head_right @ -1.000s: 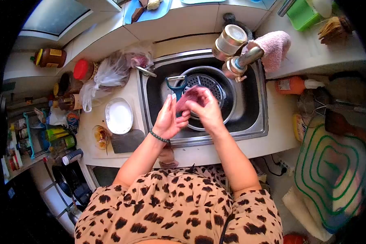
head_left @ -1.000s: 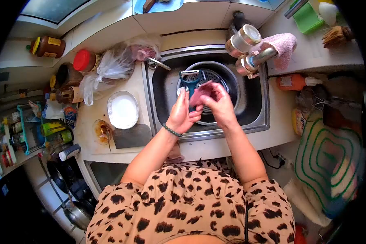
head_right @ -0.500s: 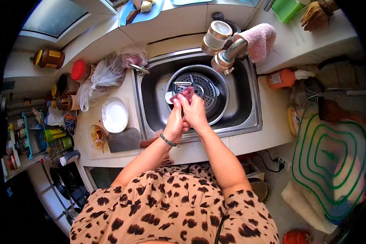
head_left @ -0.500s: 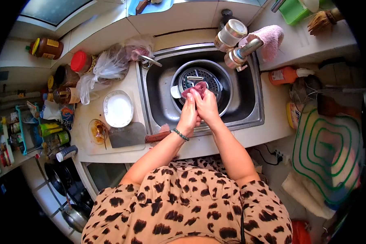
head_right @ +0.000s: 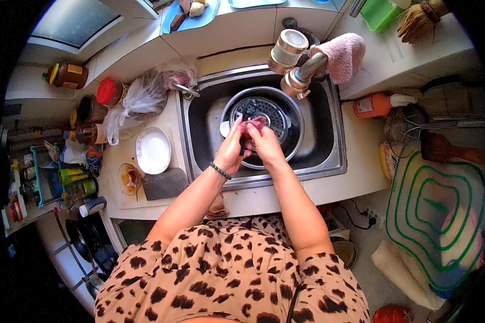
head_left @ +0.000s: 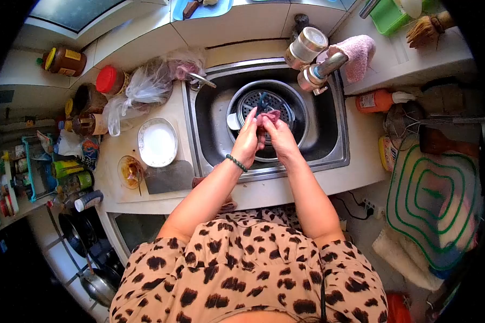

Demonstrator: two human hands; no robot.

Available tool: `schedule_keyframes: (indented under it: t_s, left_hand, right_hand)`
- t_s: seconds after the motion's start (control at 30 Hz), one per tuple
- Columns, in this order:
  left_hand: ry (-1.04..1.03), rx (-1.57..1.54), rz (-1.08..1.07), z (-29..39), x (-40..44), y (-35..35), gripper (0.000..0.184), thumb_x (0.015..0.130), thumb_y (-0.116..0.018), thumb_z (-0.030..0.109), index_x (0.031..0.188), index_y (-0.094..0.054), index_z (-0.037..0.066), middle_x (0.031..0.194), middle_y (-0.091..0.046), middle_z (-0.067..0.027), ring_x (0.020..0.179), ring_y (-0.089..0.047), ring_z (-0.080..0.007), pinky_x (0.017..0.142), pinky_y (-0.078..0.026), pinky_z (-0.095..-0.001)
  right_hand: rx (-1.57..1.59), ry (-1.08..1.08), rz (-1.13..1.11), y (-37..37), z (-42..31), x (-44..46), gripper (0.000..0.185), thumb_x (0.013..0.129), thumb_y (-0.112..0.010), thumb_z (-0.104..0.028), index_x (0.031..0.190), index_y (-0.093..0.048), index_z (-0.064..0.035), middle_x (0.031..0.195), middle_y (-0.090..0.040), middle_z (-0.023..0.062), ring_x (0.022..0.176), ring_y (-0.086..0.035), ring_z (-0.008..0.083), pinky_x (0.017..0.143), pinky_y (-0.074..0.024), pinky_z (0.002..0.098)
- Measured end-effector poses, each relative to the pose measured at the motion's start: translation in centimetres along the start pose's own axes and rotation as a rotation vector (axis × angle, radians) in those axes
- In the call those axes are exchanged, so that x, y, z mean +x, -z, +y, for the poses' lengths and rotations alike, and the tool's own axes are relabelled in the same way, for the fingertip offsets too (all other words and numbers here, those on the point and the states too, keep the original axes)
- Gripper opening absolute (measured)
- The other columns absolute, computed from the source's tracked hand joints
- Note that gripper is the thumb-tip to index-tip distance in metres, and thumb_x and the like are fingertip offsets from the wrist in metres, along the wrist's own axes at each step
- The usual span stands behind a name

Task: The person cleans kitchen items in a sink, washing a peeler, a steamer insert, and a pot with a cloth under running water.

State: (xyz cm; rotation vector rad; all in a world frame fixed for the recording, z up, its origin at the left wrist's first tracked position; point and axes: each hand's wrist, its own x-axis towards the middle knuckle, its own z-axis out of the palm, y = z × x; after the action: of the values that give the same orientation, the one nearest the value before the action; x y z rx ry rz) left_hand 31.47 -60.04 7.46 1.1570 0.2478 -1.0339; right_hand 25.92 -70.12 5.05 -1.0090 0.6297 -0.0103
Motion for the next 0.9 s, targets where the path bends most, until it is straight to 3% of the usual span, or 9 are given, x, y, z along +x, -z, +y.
schedule_keyframes:
  t_s: [0.1, 0.13, 0.23, 0.4, 0.53, 0.6, 0.73, 0.77, 0.9]
  left_hand:
    - [-0.086, 0.054, -0.040, -1.8, 4.0, 2.4, 0.040, 0.098, -0.044, 0.032, 0.129, -0.047, 0.006, 0.098, -0.057, -0.0019, 0.088, -0.050, -0.0102, 0.076, -0.043, -0.0295]
    - [-0.126, 0.021, 0.001, -1.4, 4.4, 2.6, 0.030, 0.096, -0.045, 0.035, 0.104, -0.064, 0.014, 0.092, -0.064, 0.0033, 0.090, -0.055, -0.0076, 0.077, -0.042, -0.0241]
    - [-0.246, 0.170, -0.048, 1.5, 2.8, -0.2, 0.021, 0.097, -0.051, 0.026, 0.099, -0.064, 0.010, 0.090, -0.066, -0.0004, 0.081, -0.059, -0.0098, 0.073, -0.046, -0.0259]
    - [-0.298, -0.038, -0.020, 1.3, 3.6, -0.1, 0.026, 0.099, -0.048, 0.026, 0.103, -0.062, 0.005, 0.099, -0.067, -0.0073, 0.082, -0.063, -0.0147, 0.072, -0.052, -0.0296]
    - [-0.242, -0.127, 0.010, -0.2, 2.4, -0.7, 0.028, 0.099, -0.047, 0.027, 0.106, -0.061, 0.004, 0.103, -0.067, -0.0081, 0.089, -0.063, -0.0148, 0.080, -0.050, -0.0289]
    - [-0.247, -0.112, 0.088, -0.9, 1.9, -1.3, 0.029, 0.099, -0.048, 0.028, 0.108, -0.061, 0.003, 0.098, -0.067, -0.0068, 0.086, -0.063, -0.0146, 0.078, -0.050, -0.0284]
    - [-0.141, -0.119, 0.003, -1.7, 3.6, 1.3, 0.033, 0.098, -0.049, 0.031, 0.112, -0.059, 0.003, 0.098, -0.066, -0.0045, 0.084, -0.063, -0.0160, 0.075, -0.051, -0.0308]
    - [-0.114, -0.179, -0.006, 0.0, 2.6, 0.4, 0.044, 0.099, -0.042, 0.038, 0.119, -0.055, 0.001, 0.107, -0.064, -0.0070, 0.093, -0.062, -0.0207, 0.082, -0.050, -0.0360]
    - [0.146, -0.286, -0.311, 0.7, 5.3, 2.9, 0.061, 0.100, -0.026, 0.049, 0.126, -0.051, -0.001, 0.117, -0.061, -0.0130, 0.112, -0.055, -0.0274, 0.097, -0.044, -0.0456]
  right_hand:
    - [-0.045, 0.182, 0.055, 0.3, 0.3, 1.3, 0.015, 0.094, -0.057, -0.017, 0.100, -0.062, -0.0045, 0.089, -0.063, 0.0009, 0.076, -0.058, 0.0083, 0.068, -0.0479, 0.0261]
    - [-0.142, 0.177, 0.022, 0.7, 0.3, 1.6, 0.019, 0.092, -0.058, -0.014, 0.107, -0.058, -0.0029, 0.097, -0.064, 0.0063, 0.086, -0.061, 0.0132, 0.075, -0.0490, 0.0283]
    - [-0.524, 0.401, 0.132, -1.6, -1.4, 0.1, 0.024, 0.090, -0.054, -0.007, 0.112, -0.052, 0.0006, 0.098, -0.064, 0.0108, 0.090, -0.062, 0.0191, 0.081, -0.0487, 0.0318]
    - [-0.528, 0.455, 0.003, -1.3, -0.7, -0.5, 0.024, 0.085, -0.047, 0.002, 0.109, -0.047, 0.0014, 0.090, -0.062, 0.0140, 0.088, -0.063, 0.0209, 0.077, -0.0491, 0.0342]
    - [-0.620, 0.505, 0.243, -1.2, -0.4, -0.3, 0.013, 0.088, -0.053, -0.009, 0.089, -0.060, 0.0017, 0.074, -0.065, 0.0166, 0.070, -0.066, 0.0310, 0.065, -0.0512, 0.0386]
    - [-0.613, 0.517, 0.347, -0.8, 0.2, 0.5, 0.032, 0.091, -0.056, -0.024, 0.073, -0.066, 0.0004, 0.060, -0.064, 0.0136, 0.058, -0.065, 0.0286, 0.056, -0.0500, 0.0384]
    - [-0.303, 0.156, 0.142, 0.2, 0.9, 0.9, 0.020, 0.090, -0.053, -0.015, 0.085, -0.065, -0.0005, 0.071, -0.067, 0.0084, 0.064, -0.064, 0.0166, 0.057, -0.0507, 0.0319]
    - [-0.387, 0.408, 0.066, 0.1, 1.4, 0.6, 0.019, 0.086, -0.050, -0.005, 0.103, -0.059, -0.0008, 0.085, -0.065, 0.0078, 0.077, -0.062, 0.0135, 0.058, -0.0518, 0.0292]
    - [-0.182, 0.166, -0.044, -0.3, 0.0, -1.9, 0.029, 0.084, -0.046, 0.006, 0.111, -0.053, -0.0022, 0.098, -0.059, 0.0059, 0.083, -0.058, 0.0108, 0.072, -0.0519, 0.0289]
